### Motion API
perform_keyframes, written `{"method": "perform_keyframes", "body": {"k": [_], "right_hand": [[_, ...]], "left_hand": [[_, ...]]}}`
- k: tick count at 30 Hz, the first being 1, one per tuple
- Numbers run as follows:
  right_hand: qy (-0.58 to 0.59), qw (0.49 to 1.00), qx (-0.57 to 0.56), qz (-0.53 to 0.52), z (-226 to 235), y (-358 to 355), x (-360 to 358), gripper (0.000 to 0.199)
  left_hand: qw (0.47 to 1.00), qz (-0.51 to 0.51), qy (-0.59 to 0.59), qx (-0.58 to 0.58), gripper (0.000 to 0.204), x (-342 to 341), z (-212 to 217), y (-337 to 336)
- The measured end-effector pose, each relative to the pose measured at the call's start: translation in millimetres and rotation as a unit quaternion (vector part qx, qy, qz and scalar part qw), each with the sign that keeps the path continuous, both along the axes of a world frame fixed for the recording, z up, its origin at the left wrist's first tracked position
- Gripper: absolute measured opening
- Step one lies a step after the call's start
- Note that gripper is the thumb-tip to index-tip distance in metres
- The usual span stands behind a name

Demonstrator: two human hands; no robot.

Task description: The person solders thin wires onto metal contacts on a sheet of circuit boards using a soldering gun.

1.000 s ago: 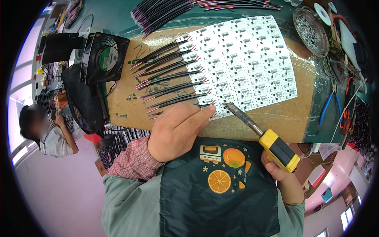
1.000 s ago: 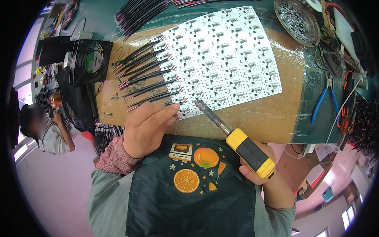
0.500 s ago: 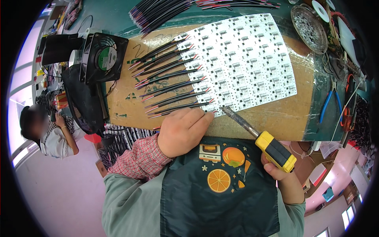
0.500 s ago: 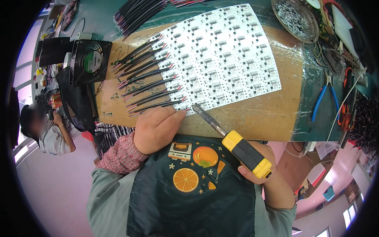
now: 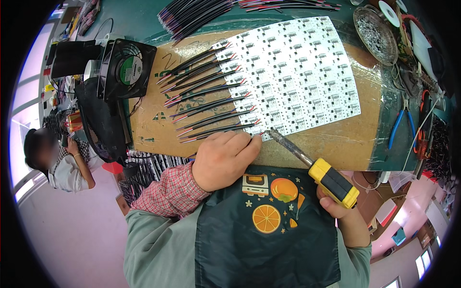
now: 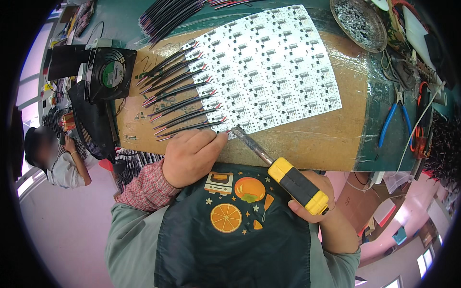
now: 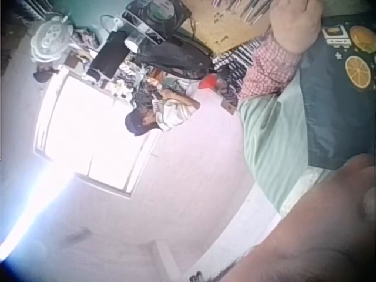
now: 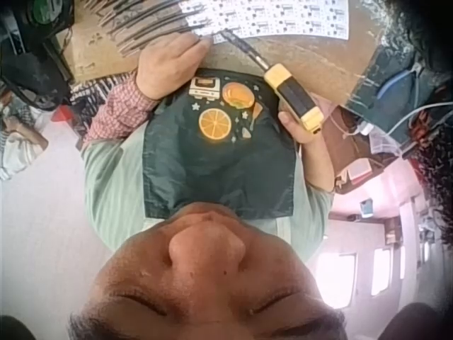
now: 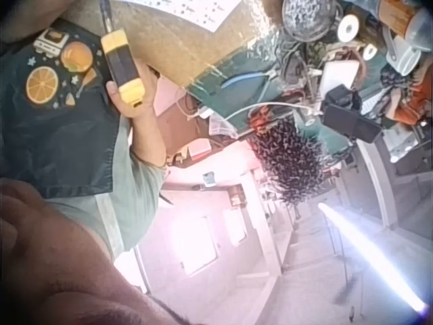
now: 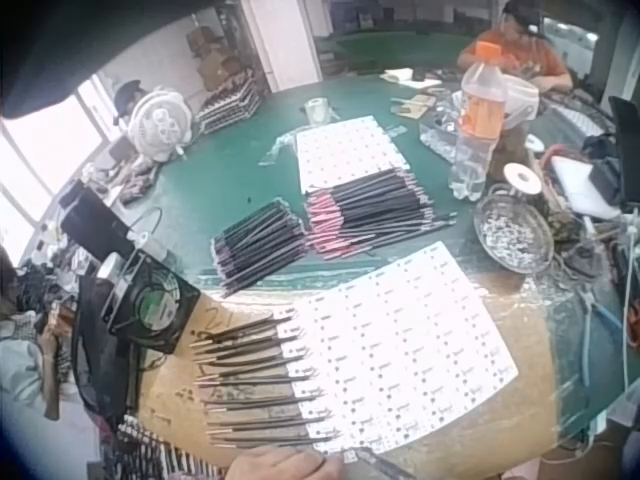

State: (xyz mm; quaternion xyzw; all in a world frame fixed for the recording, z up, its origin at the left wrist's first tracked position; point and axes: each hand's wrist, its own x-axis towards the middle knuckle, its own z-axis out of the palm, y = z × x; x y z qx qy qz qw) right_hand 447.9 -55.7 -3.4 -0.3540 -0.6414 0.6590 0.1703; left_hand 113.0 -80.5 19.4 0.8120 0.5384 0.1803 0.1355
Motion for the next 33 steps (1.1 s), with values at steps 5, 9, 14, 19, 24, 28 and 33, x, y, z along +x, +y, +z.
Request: {"method": "perform_keyframes", "body": {"k": [5,9,14,19,24,28,33], "right_hand": [[-0.005,1.000,0.010,-0.002,-0.7,-0.2,-0.1,0.042],[0.005,1.000,0.019,0.003,2.8,3.3,-3.1,0.040],[0.001,1.000,0.001,0.004,3.0,2.9,0.0,0.044],[0.005,1.000,-0.008,-0.003,4.6,1.4,2.2,0.045],[0.013,1.000,-0.018,0.001,3.7,0.8,4.8,0.045],[0.017,1.000,-0.003,0.011,0.5,1.2,4.7,0.046],[0.025,0.996,0.067,0.044,3.1,8.8,-3.3,0.045]], "left_hand": [[1.000,0.000,0.006,-0.002,0.036,0.5,0.9,1.0],[1.000,0.000,0.007,-0.005,0.034,0.5,1.2,1.6],[1.000,0.003,0.000,-0.009,0.031,0.5,0.7,1.5],[1.000,0.018,-0.011,-0.011,0.029,0.9,0.0,3.3],[0.997,0.029,-0.067,-0.038,0.028,-2.6,-2.9,5.6],[0.995,0.033,-0.080,-0.050,0.028,-3.1,-0.7,6.6],[0.995,0.029,-0.088,-0.048,0.028,-3.1,-1.7,8.1]]}}
